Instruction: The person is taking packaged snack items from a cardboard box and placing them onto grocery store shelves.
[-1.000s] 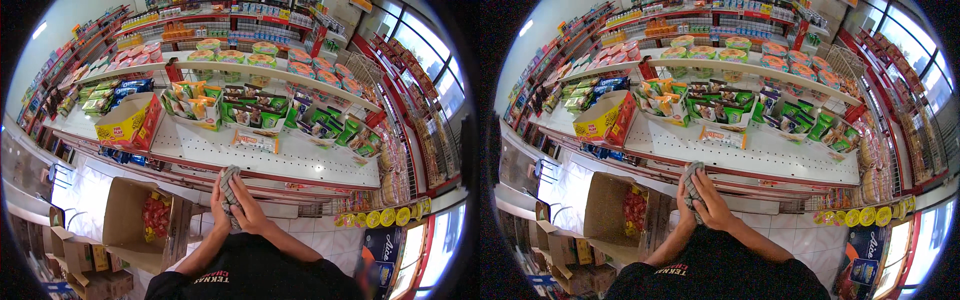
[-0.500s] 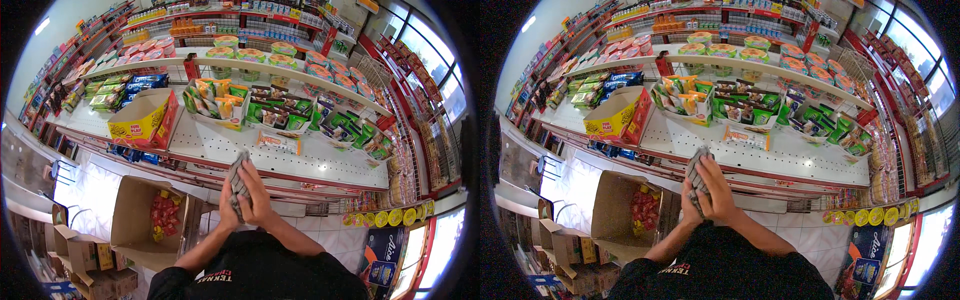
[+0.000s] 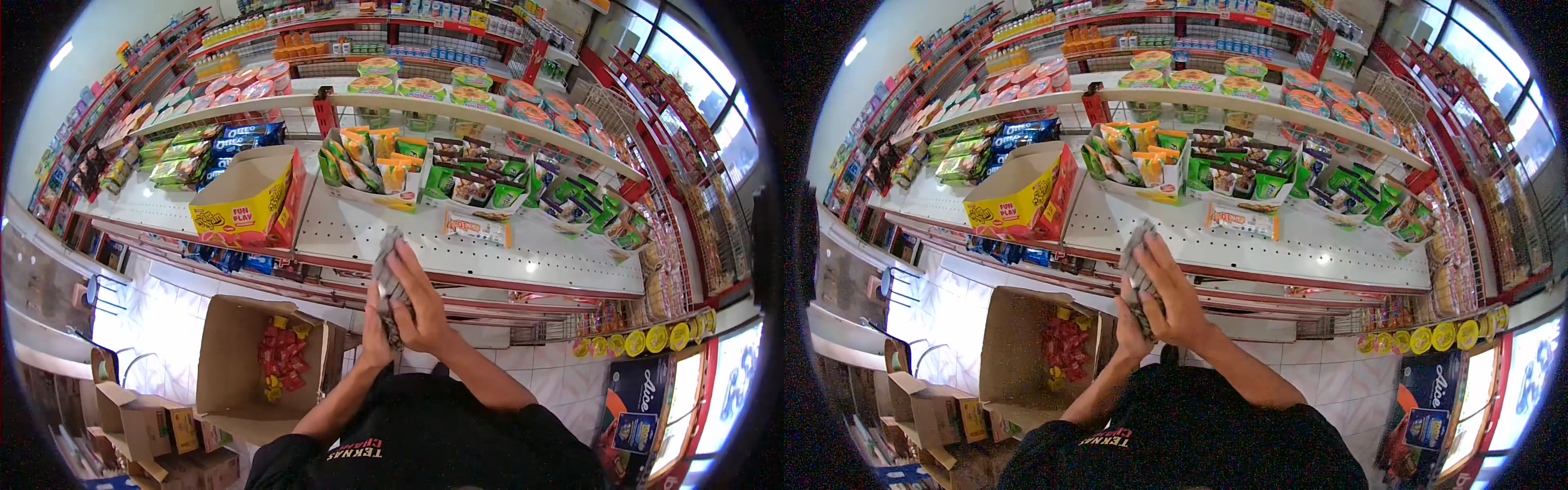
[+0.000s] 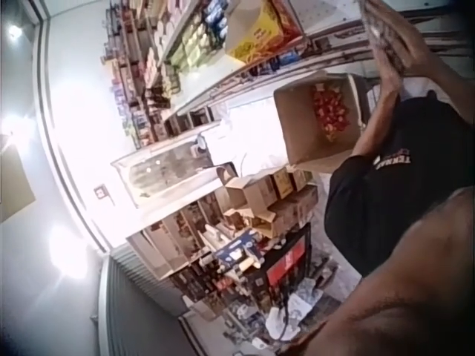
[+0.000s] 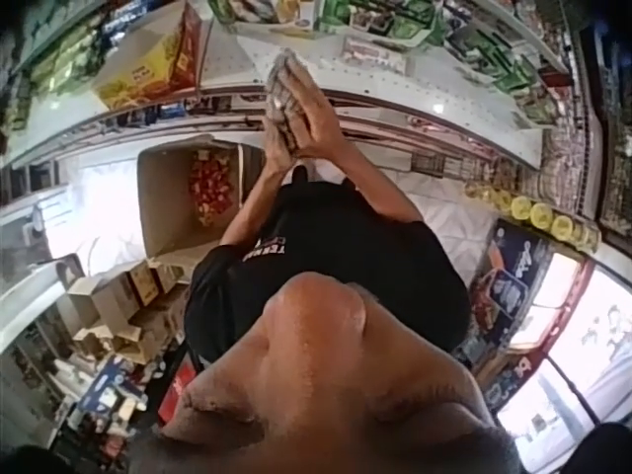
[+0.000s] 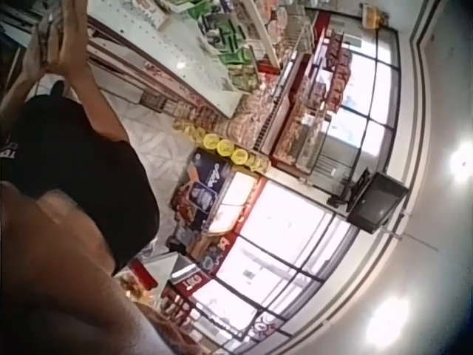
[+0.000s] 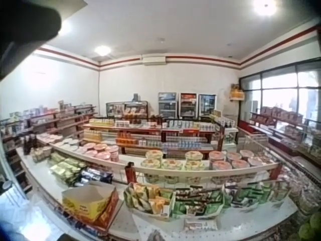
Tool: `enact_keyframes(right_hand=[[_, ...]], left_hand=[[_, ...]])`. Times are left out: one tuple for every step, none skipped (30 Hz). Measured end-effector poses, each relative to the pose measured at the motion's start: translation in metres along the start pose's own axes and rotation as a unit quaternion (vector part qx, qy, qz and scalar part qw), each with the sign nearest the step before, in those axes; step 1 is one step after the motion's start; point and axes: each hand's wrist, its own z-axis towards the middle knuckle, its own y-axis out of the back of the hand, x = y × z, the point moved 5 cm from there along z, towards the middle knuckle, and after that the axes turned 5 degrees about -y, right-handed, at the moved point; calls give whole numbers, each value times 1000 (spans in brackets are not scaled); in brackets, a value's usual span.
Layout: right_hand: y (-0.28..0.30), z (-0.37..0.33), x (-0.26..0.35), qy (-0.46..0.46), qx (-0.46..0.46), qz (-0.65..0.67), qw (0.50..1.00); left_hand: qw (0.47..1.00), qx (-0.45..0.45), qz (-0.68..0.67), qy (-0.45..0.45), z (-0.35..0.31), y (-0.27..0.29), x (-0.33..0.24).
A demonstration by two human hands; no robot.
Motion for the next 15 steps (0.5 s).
enact_keyframes(right_hand=[[-3, -2, -7, -78, -24, 81, 993], [-10, -7, -7, -113, -34, 111, 987], [-15, -13, -3, -111, -37, 109, 987], [-22, -18, 0, -111, -18, 99, 989], [-26, -21, 2, -101, -13, 98, 990], [-27, -22, 6, -62, -24, 62, 996], [-29, -22, 3, -82, -10, 52, 995], [-28, -20, 5, -37, -19, -12, 999], [-26, -18, 7, 12, -36, -72, 997], [-25, -14, 5, 7, -30, -79, 996], [-22, -12, 4, 11, -53, -67, 996], [-21, -10, 3, -4, -68, -59, 996], [-21, -10, 6, 16, -79, -57, 995], [-22, -11, 1, -45, -76, -3, 996], [-24, -13, -2, -100, -80, 56, 990]], left_hand=[[1000, -11, -15, -3, 2, 6, -4], [992, 12, 113, -53, 7, 12, -12], [965, 34, 238, -103, 12, 16, -19], [969, 14, 219, -109, 18, 22, -20], [973, -5, 200, -115, 23, 28, -20], [989, -11, 132, -68, 24, 33, -16], [998, -17, 63, -20, 24, 36, -10], [996, -2, 91, -21, 22, 34, -9], [997, 3, 78, -26, 19, 32, -7], [999, -6, 44, 5, 14, 30, -2], [999, 16, 27, 18, 12, 26, 0], [996, 31, 79, -3, 11, 25, -1], [997, 23, 70, -3, 12, 27, -1], [993, 48, 102, -36, 14, 26, -4], [986, 72, 132, -71, 16, 27, -7]])
